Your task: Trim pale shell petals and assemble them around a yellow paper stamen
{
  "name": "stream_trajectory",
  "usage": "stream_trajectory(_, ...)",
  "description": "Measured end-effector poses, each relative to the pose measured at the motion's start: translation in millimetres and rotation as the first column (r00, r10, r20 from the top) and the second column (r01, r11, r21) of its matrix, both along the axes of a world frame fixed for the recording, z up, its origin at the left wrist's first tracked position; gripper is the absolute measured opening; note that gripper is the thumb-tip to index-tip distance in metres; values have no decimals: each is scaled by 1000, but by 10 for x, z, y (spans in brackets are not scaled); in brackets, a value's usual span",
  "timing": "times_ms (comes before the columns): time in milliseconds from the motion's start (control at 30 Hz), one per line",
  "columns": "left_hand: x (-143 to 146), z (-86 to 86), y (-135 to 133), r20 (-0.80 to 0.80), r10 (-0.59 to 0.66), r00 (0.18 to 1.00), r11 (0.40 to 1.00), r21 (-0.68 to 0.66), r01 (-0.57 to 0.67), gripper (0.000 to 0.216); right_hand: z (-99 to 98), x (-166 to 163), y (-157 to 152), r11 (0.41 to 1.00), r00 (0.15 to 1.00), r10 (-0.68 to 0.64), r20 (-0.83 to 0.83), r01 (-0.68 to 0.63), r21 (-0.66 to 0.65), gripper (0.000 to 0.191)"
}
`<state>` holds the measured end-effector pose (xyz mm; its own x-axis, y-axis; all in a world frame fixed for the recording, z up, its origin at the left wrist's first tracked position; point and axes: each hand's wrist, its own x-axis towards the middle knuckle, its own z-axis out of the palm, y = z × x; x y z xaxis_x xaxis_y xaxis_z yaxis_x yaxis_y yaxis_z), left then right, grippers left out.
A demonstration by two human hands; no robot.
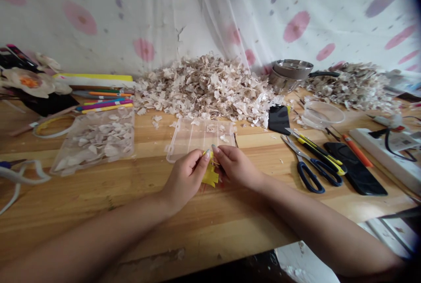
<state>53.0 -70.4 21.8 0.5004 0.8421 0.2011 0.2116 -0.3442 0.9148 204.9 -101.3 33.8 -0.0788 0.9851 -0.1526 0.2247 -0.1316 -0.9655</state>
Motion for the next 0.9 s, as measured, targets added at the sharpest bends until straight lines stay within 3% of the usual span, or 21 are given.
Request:
stream_trajectory(200, 1, -1, -9, 76, -23, 997, 993, -111, 31, 26, 31, 16, 41, 996, 984, 36, -175, -50, -77, 42)
stream_trajectory(333, 2, 0, -11, 84, 26, 996, 996, -86, -18, 30, 64, 30, 69, 999, 949, -48, -312, 43, -22, 17)
stream_trajectory(433, 1, 13, -22, 108, 20, 994, 997, -83, -11, 29, 63, 46, 60, 999, 944, 13, -329, -1, 36, 10)
stream_trajectory(667, -22, 23, -59, 156, 18, 988, 1000, -28, -13, 27, 40, 52, 26, 966, 912, 188, -365, -106, 234, 19)
stream_trajectory(900, -51, -18, -70, 122, -6, 993, 1000, -16, 8, 26, 38, 39, 10, 947, 937, 195, -290, -102, 306, 23)
